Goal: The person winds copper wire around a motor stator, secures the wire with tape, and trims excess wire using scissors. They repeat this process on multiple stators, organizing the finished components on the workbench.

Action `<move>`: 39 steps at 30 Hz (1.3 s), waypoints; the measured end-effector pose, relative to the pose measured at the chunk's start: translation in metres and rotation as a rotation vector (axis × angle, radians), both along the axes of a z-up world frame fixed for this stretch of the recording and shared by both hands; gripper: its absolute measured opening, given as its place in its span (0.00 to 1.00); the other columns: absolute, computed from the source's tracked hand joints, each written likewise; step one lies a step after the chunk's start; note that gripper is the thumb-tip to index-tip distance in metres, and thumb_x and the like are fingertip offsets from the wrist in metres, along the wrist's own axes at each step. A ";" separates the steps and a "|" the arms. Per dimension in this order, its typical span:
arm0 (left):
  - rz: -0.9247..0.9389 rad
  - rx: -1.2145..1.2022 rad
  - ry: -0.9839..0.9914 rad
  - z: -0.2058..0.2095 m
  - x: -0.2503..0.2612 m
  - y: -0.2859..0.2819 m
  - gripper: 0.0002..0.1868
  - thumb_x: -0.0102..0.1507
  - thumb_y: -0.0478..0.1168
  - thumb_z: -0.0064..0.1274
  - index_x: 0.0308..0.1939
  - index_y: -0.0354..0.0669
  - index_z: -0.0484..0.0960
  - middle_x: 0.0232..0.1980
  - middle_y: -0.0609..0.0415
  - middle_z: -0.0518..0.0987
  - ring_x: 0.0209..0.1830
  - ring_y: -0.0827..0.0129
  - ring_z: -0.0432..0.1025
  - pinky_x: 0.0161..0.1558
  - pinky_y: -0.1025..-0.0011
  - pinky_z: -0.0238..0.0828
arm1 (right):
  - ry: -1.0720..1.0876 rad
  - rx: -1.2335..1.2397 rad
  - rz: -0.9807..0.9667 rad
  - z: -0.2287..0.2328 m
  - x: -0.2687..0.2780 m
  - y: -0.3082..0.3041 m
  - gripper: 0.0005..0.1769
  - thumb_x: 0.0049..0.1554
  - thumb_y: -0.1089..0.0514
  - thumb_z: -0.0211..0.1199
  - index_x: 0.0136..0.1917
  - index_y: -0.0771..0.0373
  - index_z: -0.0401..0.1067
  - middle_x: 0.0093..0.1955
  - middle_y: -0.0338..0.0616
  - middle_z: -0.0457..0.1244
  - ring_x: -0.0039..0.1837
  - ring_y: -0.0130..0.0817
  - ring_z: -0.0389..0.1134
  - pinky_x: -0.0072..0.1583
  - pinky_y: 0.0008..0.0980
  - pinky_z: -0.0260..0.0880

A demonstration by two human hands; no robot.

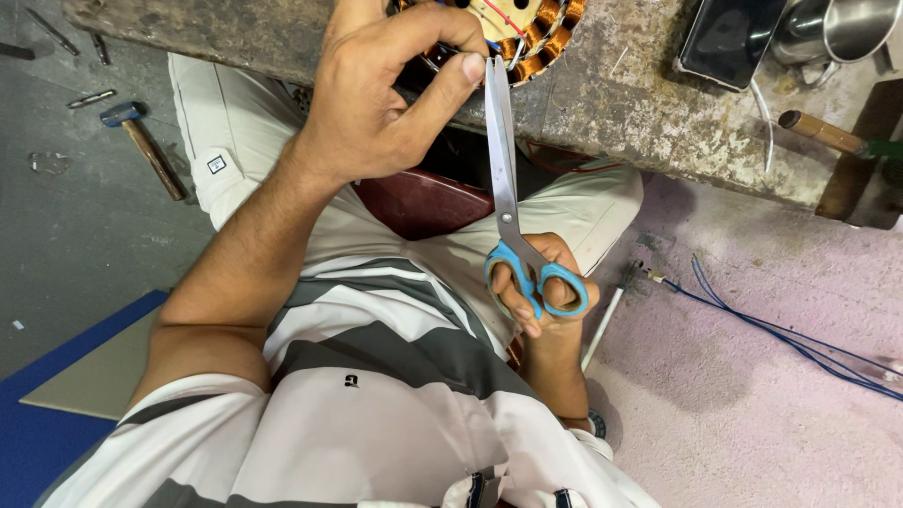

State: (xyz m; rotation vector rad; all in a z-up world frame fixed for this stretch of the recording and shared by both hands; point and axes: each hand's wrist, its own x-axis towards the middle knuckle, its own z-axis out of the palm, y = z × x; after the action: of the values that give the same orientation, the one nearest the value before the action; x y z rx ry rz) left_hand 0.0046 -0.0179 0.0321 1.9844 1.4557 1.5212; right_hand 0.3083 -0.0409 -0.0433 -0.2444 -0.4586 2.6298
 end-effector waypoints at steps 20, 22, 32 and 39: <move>-0.066 0.029 -0.143 0.009 -0.006 0.001 0.07 0.67 0.30 0.63 0.47 0.37 0.81 0.59 0.45 0.66 0.59 0.58 0.66 0.61 0.64 0.65 | -1.552 1.293 -0.275 0.096 0.008 0.049 0.17 0.54 0.56 0.77 0.50 0.70 0.77 0.34 0.45 0.70 0.34 0.29 0.71 0.37 0.30 0.69; -0.059 0.031 -0.130 0.008 -0.007 0.003 0.06 0.67 0.31 0.64 0.45 0.37 0.81 0.60 0.45 0.67 0.59 0.59 0.66 0.61 0.65 0.66 | -1.661 1.448 -0.320 0.110 -0.005 0.063 0.15 0.55 0.59 0.76 0.49 0.70 0.75 0.34 0.46 0.69 0.34 0.31 0.71 0.38 0.31 0.69; 0.057 0.052 0.121 0.026 -0.005 -0.004 0.08 0.64 0.35 0.63 0.45 0.40 0.81 0.65 0.48 0.69 0.68 0.50 0.61 0.68 0.53 0.57 | -1.576 2.327 -0.116 0.174 -0.053 0.097 0.14 0.52 0.59 0.75 0.51 0.61 0.78 0.49 0.43 0.70 0.43 0.45 0.72 0.43 0.41 0.69; 0.023 0.004 0.066 0.026 -0.006 -0.001 0.07 0.65 0.37 0.63 0.44 0.42 0.82 0.65 0.49 0.70 0.68 0.52 0.59 0.67 0.52 0.51 | -0.740 2.724 -0.313 0.184 -0.103 0.112 0.14 0.56 0.65 0.66 0.56 0.62 0.76 0.54 0.43 0.67 0.54 0.37 0.72 0.53 0.35 0.74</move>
State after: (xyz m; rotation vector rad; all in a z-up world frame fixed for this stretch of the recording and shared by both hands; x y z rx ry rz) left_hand -0.0018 -0.0186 0.0585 2.0449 1.5076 1.4818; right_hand 0.2053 0.0714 0.1406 -0.1718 -2.7690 -0.1754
